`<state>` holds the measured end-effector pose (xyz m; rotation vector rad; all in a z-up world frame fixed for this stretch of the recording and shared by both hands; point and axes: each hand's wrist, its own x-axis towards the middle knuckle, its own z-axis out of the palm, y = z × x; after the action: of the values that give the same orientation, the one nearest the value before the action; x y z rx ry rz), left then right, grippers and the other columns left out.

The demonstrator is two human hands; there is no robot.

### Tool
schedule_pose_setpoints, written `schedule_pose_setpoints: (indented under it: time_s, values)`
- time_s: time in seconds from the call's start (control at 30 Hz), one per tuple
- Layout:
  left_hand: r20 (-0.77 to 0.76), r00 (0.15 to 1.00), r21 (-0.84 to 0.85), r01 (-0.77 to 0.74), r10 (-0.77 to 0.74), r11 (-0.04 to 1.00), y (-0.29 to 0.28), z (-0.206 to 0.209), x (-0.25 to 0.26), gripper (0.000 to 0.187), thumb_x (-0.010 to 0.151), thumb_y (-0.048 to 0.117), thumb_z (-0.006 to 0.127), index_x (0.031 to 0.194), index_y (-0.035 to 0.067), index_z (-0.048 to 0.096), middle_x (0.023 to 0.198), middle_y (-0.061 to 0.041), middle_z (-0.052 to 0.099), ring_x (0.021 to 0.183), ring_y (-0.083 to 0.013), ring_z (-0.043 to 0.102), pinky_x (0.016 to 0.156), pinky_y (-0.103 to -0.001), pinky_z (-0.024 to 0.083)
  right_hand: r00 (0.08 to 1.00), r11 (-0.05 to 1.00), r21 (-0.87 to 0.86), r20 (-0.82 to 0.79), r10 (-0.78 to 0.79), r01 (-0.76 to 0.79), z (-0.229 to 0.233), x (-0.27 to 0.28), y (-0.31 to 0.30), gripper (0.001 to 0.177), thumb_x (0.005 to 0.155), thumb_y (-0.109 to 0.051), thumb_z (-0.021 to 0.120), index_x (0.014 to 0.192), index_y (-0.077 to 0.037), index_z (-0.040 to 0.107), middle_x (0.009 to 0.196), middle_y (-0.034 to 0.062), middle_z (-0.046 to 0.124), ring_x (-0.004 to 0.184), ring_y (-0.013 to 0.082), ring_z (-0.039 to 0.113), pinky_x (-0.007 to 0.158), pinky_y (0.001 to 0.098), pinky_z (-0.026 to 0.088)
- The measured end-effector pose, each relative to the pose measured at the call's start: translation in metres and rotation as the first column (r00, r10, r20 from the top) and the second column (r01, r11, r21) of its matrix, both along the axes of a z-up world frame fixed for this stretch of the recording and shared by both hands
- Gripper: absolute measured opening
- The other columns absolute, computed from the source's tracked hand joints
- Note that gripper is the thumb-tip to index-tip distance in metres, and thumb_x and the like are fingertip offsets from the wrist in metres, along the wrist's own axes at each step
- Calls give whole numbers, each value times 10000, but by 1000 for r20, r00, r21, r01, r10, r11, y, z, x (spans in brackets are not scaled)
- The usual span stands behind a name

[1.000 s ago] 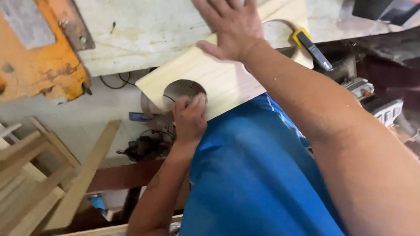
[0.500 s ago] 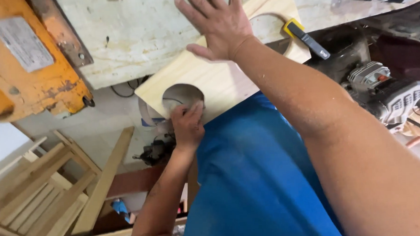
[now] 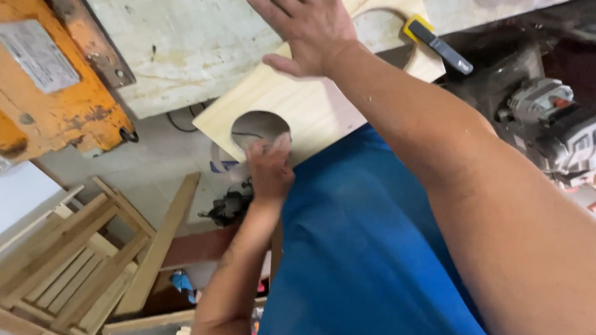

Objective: Sanding the interior edges of circular cutouts in a wooden board by hand and then using a power router to finish the edges.

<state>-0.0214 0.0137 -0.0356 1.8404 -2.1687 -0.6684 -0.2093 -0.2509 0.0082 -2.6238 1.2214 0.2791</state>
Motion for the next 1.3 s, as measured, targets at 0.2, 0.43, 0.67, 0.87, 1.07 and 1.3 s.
schedule_pose_setpoints:
  time_s: [0.2,0.43,0.67,0.87,1.07,1.3]
  values:
    - [-64,998,29,7,-5,1000,4,44,52,616,839,-164,643,1352,171,709,1257,-2,747,956,-291,540,754,-425,390,1000,1000,-13,14,-28,28,-2,1,-3,932,1062,-802,391,1757,-231,148,1774,35,208,1552,345,280,1096,674,296]
    - [155,984,101,73,-88,992,-29,56,-15,543,971,15,504,1501,133,493,1158,-115,635,880,-380,591,744,-531,483,999,999,-37,27,-17,17,-2,1,-5,921,1061,-793,375,1754,-227,160,1763,44,240,1517,350,312,1076,646,308]
    - [17,999,308,33,-40,951,-12,88,14,303,971,87,701,1273,84,710,1245,-74,691,1059,-381,553,823,-496,443,998,998,47,39,-43,41,1,2,-5,905,1046,-773,357,1748,-237,156,1770,32,204,1545,349,256,1094,671,271]
    - [-65,990,77,-117,122,990,1,29,6,262,1010,166,721,1263,172,784,1236,26,751,1033,-324,567,853,-455,446,997,998,44,59,-40,37,2,1,-5,903,1056,-769,375,1753,-227,186,1774,34,178,1555,349,246,1102,689,277]
    - [-62,989,-32,-139,137,990,-10,7,-16,298,976,77,533,1174,88,756,1060,-69,707,888,-375,601,806,-519,451,1000,1000,-13,27,-14,15,-3,0,-3,927,1058,-778,449,1757,-226,193,1746,48,202,1524,350,260,1066,663,320]
    - [-64,991,-120,-121,114,985,-29,17,-16,391,817,-47,553,1116,52,786,1097,-35,752,917,-379,563,719,-513,454,1000,999,-44,-2,-9,8,0,1,-5,900,1061,-795,392,1743,-232,225,1728,44,321,1483,324,335,1031,618,337]
